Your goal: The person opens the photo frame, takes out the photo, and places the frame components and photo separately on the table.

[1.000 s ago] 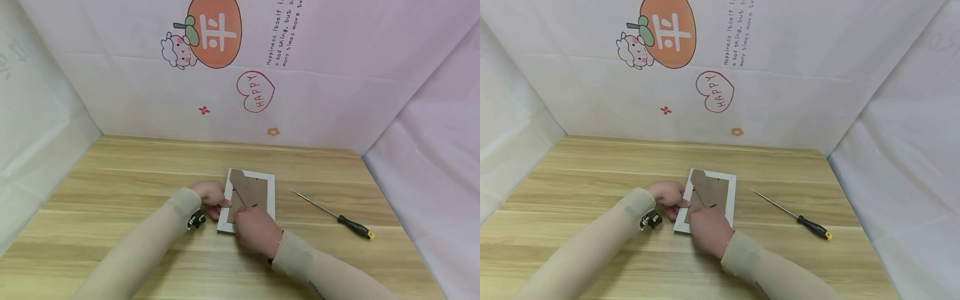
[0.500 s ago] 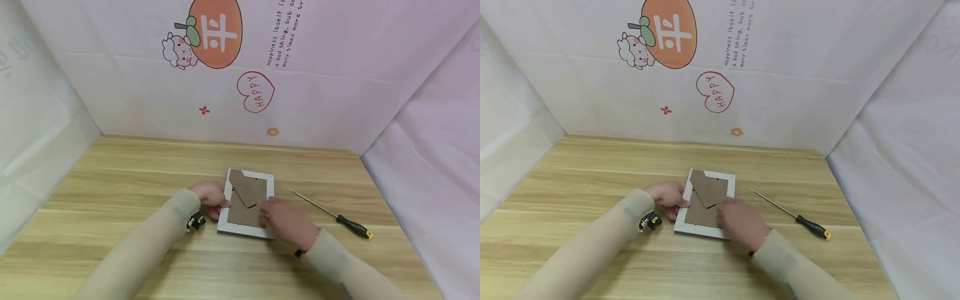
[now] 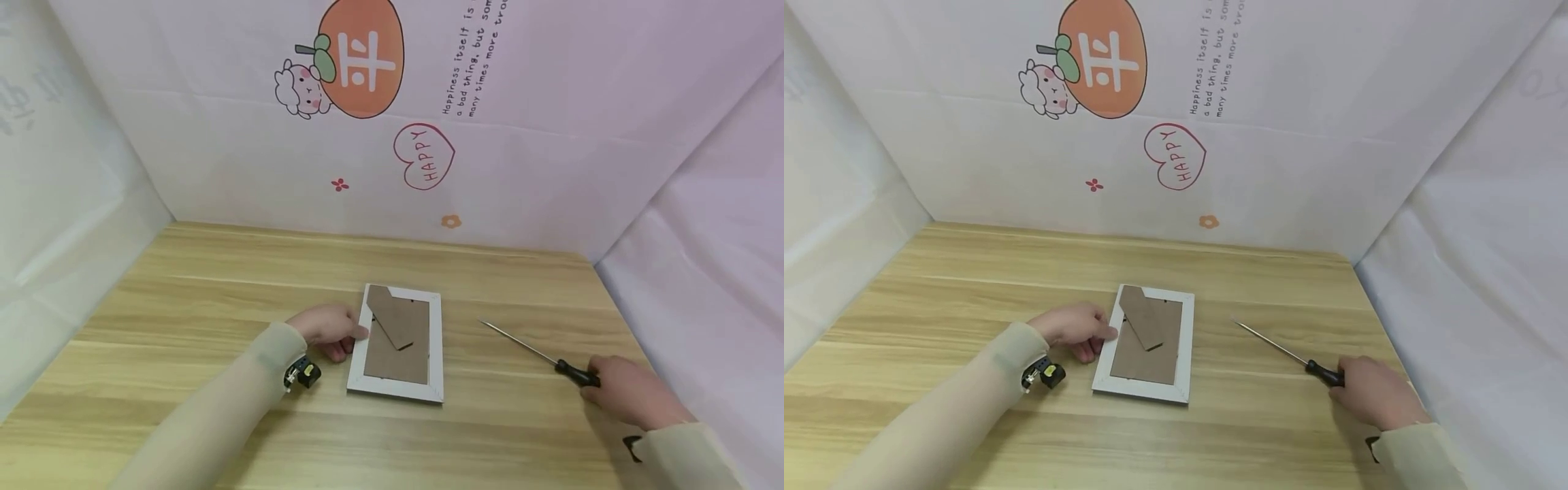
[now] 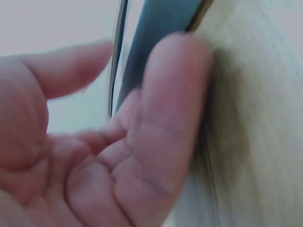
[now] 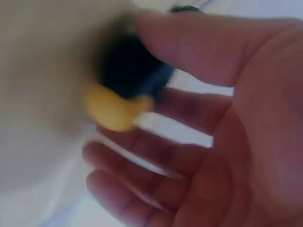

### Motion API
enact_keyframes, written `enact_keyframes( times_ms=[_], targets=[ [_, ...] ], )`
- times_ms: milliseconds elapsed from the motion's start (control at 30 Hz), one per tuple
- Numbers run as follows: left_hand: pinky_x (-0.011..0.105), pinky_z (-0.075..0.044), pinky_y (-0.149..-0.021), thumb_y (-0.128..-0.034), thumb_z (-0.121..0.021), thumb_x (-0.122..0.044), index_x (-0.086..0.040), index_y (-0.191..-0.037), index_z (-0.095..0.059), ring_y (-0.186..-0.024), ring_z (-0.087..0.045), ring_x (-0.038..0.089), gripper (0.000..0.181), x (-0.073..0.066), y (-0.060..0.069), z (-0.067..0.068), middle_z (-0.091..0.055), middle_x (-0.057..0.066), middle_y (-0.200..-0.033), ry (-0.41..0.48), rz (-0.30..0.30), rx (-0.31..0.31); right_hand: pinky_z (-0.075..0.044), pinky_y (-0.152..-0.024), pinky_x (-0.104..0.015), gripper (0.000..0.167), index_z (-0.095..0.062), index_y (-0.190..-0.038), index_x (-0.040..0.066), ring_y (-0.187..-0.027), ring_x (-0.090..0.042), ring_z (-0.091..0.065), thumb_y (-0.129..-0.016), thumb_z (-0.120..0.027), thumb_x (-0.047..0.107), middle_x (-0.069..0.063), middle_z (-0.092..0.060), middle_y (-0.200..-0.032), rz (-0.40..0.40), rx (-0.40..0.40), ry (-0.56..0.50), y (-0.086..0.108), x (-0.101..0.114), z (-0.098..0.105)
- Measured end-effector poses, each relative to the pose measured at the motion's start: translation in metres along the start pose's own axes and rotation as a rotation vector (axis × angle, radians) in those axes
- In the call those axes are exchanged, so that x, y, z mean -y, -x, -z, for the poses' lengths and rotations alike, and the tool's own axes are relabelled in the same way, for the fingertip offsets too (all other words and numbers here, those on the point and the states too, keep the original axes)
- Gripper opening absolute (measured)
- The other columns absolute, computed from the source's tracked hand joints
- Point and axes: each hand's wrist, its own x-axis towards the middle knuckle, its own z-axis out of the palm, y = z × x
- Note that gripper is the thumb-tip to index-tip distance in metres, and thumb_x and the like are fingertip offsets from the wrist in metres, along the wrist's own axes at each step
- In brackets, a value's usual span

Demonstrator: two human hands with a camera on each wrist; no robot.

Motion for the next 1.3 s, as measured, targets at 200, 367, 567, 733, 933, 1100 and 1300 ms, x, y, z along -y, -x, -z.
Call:
enact_keyframes(
  times_ms=[200, 367, 567, 733, 933, 1100, 1300],
  targets=[
    [0.031, -0.057, -0.054, -0.0953, -0.068, -0.013, 0.000, -0.090, -0.055, -0.058, -0.060, 0.022, 0.019, -0.002, -0.004, 0.001, -0.061, 0.018, -0.085, 0.090, 0.009, -0.091, -0.045, -0.059, -0.038, 0.026, -0.065, -0.101, 0.006, -0.068, -0.017, -0.052, -0.090, -0.073, 0.028, 0.001, -0.062, -0.081, 0.036, -0.055, -0.065, -0.010, -0.003, -0.008],
    [0.032, -0.057, -0.051, -0.0957, -0.066, -0.006, 0.000, -0.092, -0.051, -0.059, -0.062, 0.024, 0.017, -0.002, -0.005, -0.002, -0.063, 0.019, -0.084, 0.107, 0.010, -0.113, -0.049, -0.065, -0.044, 0.037, -0.065, -0.110, 0.001, -0.076, -0.019, -0.058, -0.088, -0.075, 0.030, -0.003, -0.066, -0.091, 0.075, -0.090, -0.102, -0.026, 0.003, -0.007],
    [0.034, -0.058, -0.053, -0.0962, -0.064, -0.004, -0.001, -0.097, -0.052, -0.065, -0.065, 0.027, 0.013, -0.004, -0.008, -0.006, -0.063, 0.017, -0.088, 0.096, -0.023, -0.120, -0.049, -0.065, -0.034, 0.030, -0.064, -0.110, 0.003, -0.077, -0.018, -0.058, -0.096, -0.068, 0.030, -0.005, -0.064, -0.090, 0.012, -0.120, -0.495, -0.036, -0.005, -0.003],
    [0.034, -0.059, -0.054, -0.0953, -0.065, -0.003, 0.001, -0.094, -0.050, -0.062, -0.065, 0.027, 0.016, -0.010, -0.006, -0.009, -0.061, 0.018, -0.089, 0.098, -0.020, -0.131, -0.057, -0.083, -0.031, 0.032, -0.056, -0.121, 0.001, -0.096, -0.017, -0.070, -0.102, -0.059, 0.027, -0.010, -0.071, -0.108, -0.007, -0.165, -1.317, -0.036, -0.014, 0.006],
    [0.034, -0.059, -0.054, -0.0948, -0.067, -0.003, 0.000, -0.093, -0.048, -0.060, -0.064, 0.026, 0.019, -0.011, -0.008, -0.012, -0.061, 0.018, -0.089, 0.093, -0.010, -0.142, -0.056, -0.086, -0.035, 0.020, -0.064, -0.108, -0.001, -0.098, -0.028, -0.070, -0.105, -0.051, 0.014, -0.019, -0.071, -0.102, 0.099, -0.181, -2.047, -0.033, -0.009, 0.016],
    [0.035, -0.059, -0.054, -0.0949, -0.066, -0.003, 0.001, -0.094, -0.049, -0.062, -0.065, 0.028, 0.018, -0.010, -0.011, -0.014, -0.061, 0.019, -0.089, 0.107, -0.015, -0.129, -0.055, -0.089, -0.038, 0.027, -0.065, -0.108, -0.005, -0.100, -0.035, -0.069, -0.107, -0.046, 0.015, -0.024, -0.070, -0.103, 0.165, -0.146, -2.258, -0.031, 0.000, 0.019],
    [0.036, -0.059, -0.054, -0.0961, -0.064, -0.002, 0.001, -0.101, -0.054, -0.065, -0.067, 0.028, 0.011, -0.013, -0.011, -0.016, -0.063, 0.019, -0.088, 0.115, -0.020, -0.108, -0.053, -0.093, -0.041, 0.036, -0.066, -0.109, -0.009, -0.102, -0.041, -0.067, -0.109, -0.037, 0.012, -0.027, -0.069, -0.104, 0.347, -0.062, -2.329, -0.029, 0.027, 0.022]
  ],
)
